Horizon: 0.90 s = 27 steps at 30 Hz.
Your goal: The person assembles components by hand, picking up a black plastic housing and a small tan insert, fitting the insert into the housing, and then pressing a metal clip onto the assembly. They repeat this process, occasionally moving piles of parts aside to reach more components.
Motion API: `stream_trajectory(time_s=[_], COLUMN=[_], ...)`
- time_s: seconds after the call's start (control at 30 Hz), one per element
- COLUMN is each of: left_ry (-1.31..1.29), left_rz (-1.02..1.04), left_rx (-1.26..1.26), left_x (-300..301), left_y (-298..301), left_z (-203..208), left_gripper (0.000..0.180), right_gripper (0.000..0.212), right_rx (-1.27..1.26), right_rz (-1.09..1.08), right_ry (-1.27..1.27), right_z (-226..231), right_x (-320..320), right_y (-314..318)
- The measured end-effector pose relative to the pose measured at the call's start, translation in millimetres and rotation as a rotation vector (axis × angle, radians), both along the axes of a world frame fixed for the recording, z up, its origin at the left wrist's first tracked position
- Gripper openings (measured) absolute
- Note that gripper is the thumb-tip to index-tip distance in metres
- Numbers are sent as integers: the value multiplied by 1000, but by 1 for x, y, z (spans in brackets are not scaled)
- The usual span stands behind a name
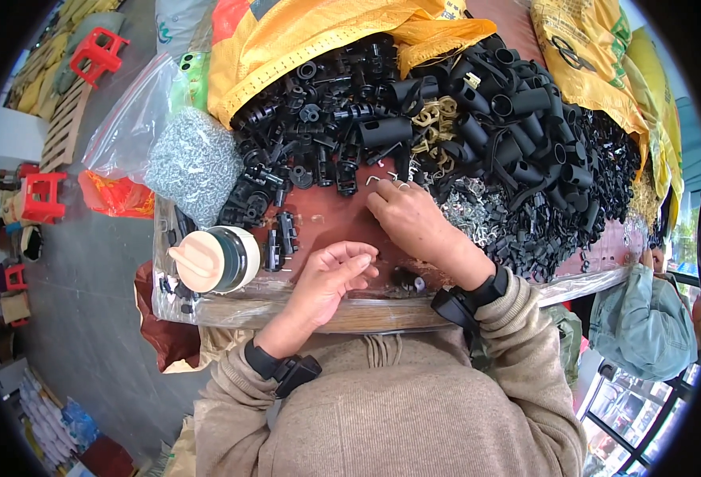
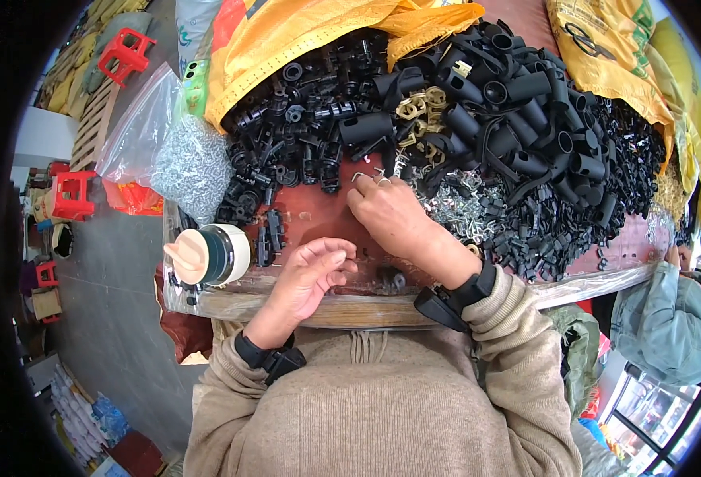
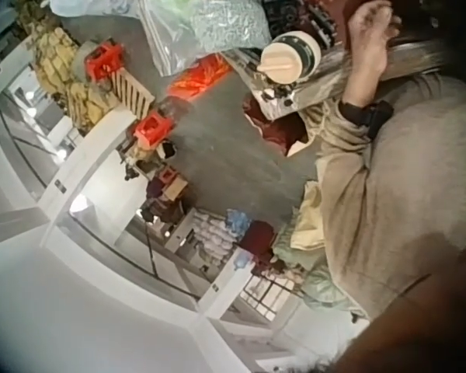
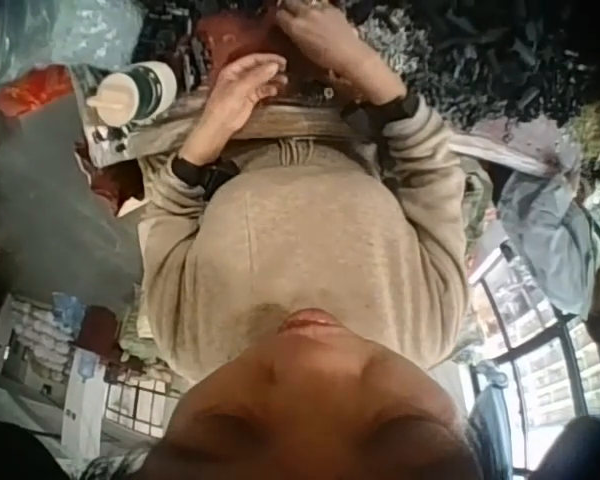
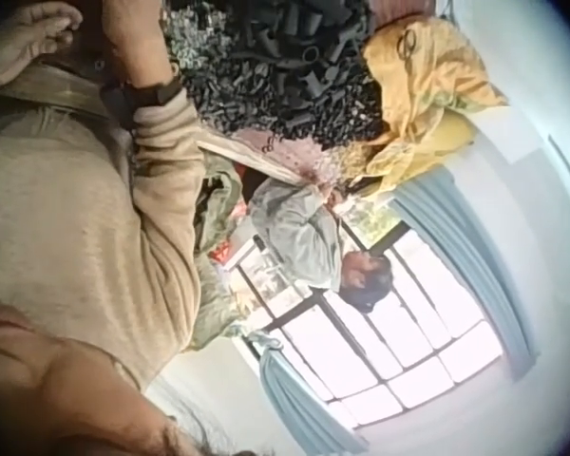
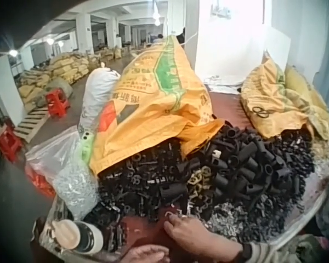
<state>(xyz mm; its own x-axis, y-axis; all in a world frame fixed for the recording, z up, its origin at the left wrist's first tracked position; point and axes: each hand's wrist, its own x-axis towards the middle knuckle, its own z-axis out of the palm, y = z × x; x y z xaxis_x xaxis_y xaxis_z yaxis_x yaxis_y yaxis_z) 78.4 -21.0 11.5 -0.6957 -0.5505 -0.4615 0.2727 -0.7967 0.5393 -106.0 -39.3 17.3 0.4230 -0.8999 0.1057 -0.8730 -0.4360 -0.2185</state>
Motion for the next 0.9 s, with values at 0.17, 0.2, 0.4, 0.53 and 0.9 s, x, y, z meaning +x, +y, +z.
stream_trajectory(time_s=[0.17,0.2,0.4,0.53,0.9], left_ry=[-206,-214,-247,-275,-321], left_rz=[-24,-37,-77,-106,-18], left_rx=[-300,-318,-403,-395,-527], left_x=[-7,-8,-13,-19,-47], left_y=[1,2,5,7,10], left_z=[3,2,-1,2,11], left_gripper=[24,24,24,24,27], right_gripper=[14,14,16,13,13], right_rx=[15,12,-20,-49,-24], right_rz=[-6,-13,-44,-122,-201], right_ry=[134,140,190,263,-358], right_z=[7,8,9,11,8], right_x=[-2,-3,2,7,-28], right_y=[6,7,13,19,36])
